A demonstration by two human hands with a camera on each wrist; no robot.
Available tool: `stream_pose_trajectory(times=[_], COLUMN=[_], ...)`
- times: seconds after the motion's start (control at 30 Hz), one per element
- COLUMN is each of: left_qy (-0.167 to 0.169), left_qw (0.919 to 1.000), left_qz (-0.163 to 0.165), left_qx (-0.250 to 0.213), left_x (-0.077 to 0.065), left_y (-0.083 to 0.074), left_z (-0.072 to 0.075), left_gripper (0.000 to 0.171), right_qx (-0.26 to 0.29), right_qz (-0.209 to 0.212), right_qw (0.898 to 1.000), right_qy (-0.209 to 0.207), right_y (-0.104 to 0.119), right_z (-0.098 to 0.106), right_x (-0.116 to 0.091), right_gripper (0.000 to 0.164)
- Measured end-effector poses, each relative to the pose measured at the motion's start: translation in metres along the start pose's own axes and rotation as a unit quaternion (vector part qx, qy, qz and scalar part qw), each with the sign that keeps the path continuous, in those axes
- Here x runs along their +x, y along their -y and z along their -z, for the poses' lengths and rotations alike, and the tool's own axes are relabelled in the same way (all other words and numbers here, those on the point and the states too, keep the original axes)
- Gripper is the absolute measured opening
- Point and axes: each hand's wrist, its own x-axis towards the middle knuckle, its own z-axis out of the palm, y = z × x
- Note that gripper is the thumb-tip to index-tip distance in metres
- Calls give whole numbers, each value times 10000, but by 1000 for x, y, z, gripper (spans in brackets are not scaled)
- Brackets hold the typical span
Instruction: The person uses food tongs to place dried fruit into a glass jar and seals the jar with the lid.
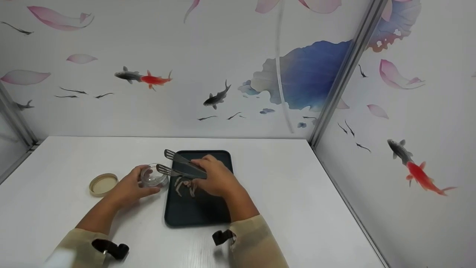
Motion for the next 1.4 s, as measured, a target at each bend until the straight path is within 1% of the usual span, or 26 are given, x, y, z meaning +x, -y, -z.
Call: stream_pose_trajectory(times=[0.27,0.57,0.67,0.9,1.07,1.23,1.4], left_qy=[21,54,58,54,50,49,70], left_qw=[9999,10000,10000,10000,10000,10000,9999], left_qz=[43,-31,-33,-40,-57,-53,-54], left_qx=[-90,-41,-70,-16,4,-8,-48], left_x=[-2,-2,-2,-2,-2,-4,-5], left_y=[0,1,1,-1,-1,-2,-2], left_z=[0,0,1,1,0,1,1], left_gripper=[105,103,103,102,100,101,101], right_qx=[-4,-35,-144,-381,-385,-483,-545], right_qz=[-380,-587,-694,-1215,-1518,-1645,-1624], right_qw=[9992,9975,9962,9878,9830,9791,9784], right_qy=[127,393,513,893,957,1097,1155], right_y=[-18,-33,-37,-42,-42,-39,-40], right_z=[20,33,36,38,37,36,35], right_x=[-6,-12,-13,-16,-17,-18,-19], right_gripper=[63,59,58,51,46,45,45])
